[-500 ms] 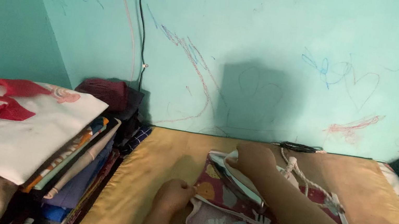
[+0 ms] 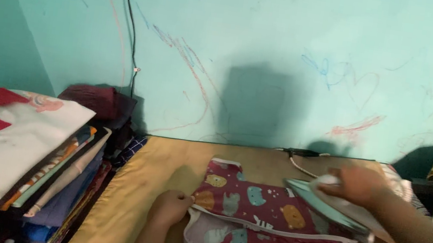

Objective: Iron and fold various pieces of clothing on a flat surface.

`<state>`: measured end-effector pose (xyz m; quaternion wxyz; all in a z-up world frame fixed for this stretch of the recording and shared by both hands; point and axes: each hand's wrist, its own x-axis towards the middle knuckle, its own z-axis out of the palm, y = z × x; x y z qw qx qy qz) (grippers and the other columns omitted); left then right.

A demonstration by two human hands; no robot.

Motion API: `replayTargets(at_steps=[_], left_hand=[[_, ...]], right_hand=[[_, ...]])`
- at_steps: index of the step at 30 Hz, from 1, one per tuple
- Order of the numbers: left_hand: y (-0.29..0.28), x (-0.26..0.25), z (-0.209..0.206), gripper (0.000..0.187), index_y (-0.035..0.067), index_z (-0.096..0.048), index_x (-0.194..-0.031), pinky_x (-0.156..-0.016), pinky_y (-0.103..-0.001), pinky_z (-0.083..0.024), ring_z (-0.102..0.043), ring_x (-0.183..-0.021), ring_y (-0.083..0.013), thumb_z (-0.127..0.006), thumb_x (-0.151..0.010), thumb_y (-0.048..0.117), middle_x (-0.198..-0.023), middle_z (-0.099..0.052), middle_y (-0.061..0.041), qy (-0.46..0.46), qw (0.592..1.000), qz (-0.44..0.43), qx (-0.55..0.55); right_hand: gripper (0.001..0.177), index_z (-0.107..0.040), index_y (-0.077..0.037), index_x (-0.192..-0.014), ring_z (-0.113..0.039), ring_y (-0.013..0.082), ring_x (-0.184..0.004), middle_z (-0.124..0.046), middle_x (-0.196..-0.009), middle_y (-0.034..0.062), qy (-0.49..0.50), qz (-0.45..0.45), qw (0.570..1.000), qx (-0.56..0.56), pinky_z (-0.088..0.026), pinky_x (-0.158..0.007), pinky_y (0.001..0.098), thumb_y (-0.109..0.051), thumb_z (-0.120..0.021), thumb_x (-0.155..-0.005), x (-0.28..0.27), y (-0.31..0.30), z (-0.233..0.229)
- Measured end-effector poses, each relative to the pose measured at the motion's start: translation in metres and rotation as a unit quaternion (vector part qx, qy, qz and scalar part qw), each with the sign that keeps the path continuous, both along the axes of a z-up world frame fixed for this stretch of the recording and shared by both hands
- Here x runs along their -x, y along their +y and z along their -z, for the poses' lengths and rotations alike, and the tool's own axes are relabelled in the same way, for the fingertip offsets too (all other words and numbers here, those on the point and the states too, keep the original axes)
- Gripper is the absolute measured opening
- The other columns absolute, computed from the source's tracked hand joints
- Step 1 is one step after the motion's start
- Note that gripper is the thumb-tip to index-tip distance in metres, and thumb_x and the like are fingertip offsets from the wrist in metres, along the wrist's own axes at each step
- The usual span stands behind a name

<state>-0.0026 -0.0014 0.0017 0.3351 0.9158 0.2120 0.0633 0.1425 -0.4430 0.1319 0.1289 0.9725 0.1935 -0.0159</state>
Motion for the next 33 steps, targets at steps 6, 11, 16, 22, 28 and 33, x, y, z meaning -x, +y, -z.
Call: replayTargets(at_steps=[6,11,16,22,28,33], left_hand=[[-0.003,0.004,-0.015,0.045,0.011,-0.082,-0.099,-0.089,-0.044,-0.057,-0.077,-0.097,-0.0343,-0.066,-0.084,0.05,-0.099,-0.08,-0.018,0.035,0.999,0.0,0.032],[-0.009,-0.041,-0.002,0.059,0.01,-0.081,-0.106,-0.097,-0.046,-0.054,-0.071,-0.108,-0.0378,-0.06,-0.09,0.063,-0.108,-0.075,-0.019,0.015,0.998,-0.011,-0.056],[-0.04,-0.077,-0.014,0.063,0.014,-0.064,-0.128,-0.097,-0.051,-0.052,-0.065,-0.115,-0.0387,-0.064,-0.09,0.064,-0.124,-0.068,-0.015,0.027,0.996,-0.086,-0.026],[-0.045,-0.089,-0.028,0.038,0.018,-0.057,-0.131,-0.092,-0.05,-0.054,-0.069,-0.109,-0.037,-0.065,-0.095,0.027,-0.113,-0.074,-0.015,-0.097,0.993,-0.057,-0.046],[-0.049,-0.091,0.006,0.021,0.015,-0.062,-0.116,-0.085,-0.052,-0.053,-0.066,-0.103,-0.0343,-0.062,-0.095,0.018,-0.107,-0.067,-0.012,-0.185,0.948,-0.049,-0.254],[-0.062,-0.069,-0.021,0.033,0.007,-0.068,-0.11,-0.081,-0.053,-0.05,-0.061,-0.1,-0.0367,-0.071,-0.085,0.029,-0.104,-0.064,-0.016,-0.365,0.874,-0.025,-0.321]], right_hand=[[0.083,-0.057,-0.019,-0.143,-0.076,0.0264,-0.105,-0.074,-0.124,0.0119,-0.01,0.107,0.994,-0.036,-0.063,-0.094,0.0443,-0.08,-0.051,-0.087,-0.01,-0.074,0.007],[0.058,-0.053,-0.018,-0.144,-0.064,0.0273,-0.109,-0.065,-0.131,0.0113,-0.187,0.016,0.97,0.152,-0.055,-0.086,0.0483,-0.049,-0.051,-0.095,-0.021,-0.055,0.054],[0.059,-0.042,-0.031,-0.148,-0.048,0.0274,-0.121,-0.056,-0.138,0.0076,-0.149,-0.087,0.966,0.193,-0.041,-0.1,0.0541,-0.03,-0.06,-0.092,-0.01,0.015,0.093],[0.025,-0.064,-0.02,-0.109,-0.056,0.0225,-0.11,-0.065,-0.107,-0.0023,-0.304,-0.069,0.949,-0.044,-0.044,-0.088,0.0447,-0.025,-0.063,-0.085,-0.014,0.041,0.112],[0.021,-0.064,-0.015,-0.104,-0.058,0.0262,-0.102,-0.062,-0.101,0.0047,-0.371,-0.069,0.923,-0.08,-0.045,-0.084,0.0418,-0.023,-0.062,-0.084,0.004,0.066,0.104],[0.048,-0.065,-0.009,-0.124,-0.054,0.0354,-0.118,-0.059,-0.124,0.0163,-0.034,-0.14,0.951,-0.273,-0.037,-0.108,0.0492,-0.034,-0.071,-0.083,0.046,0.087,0.077]])
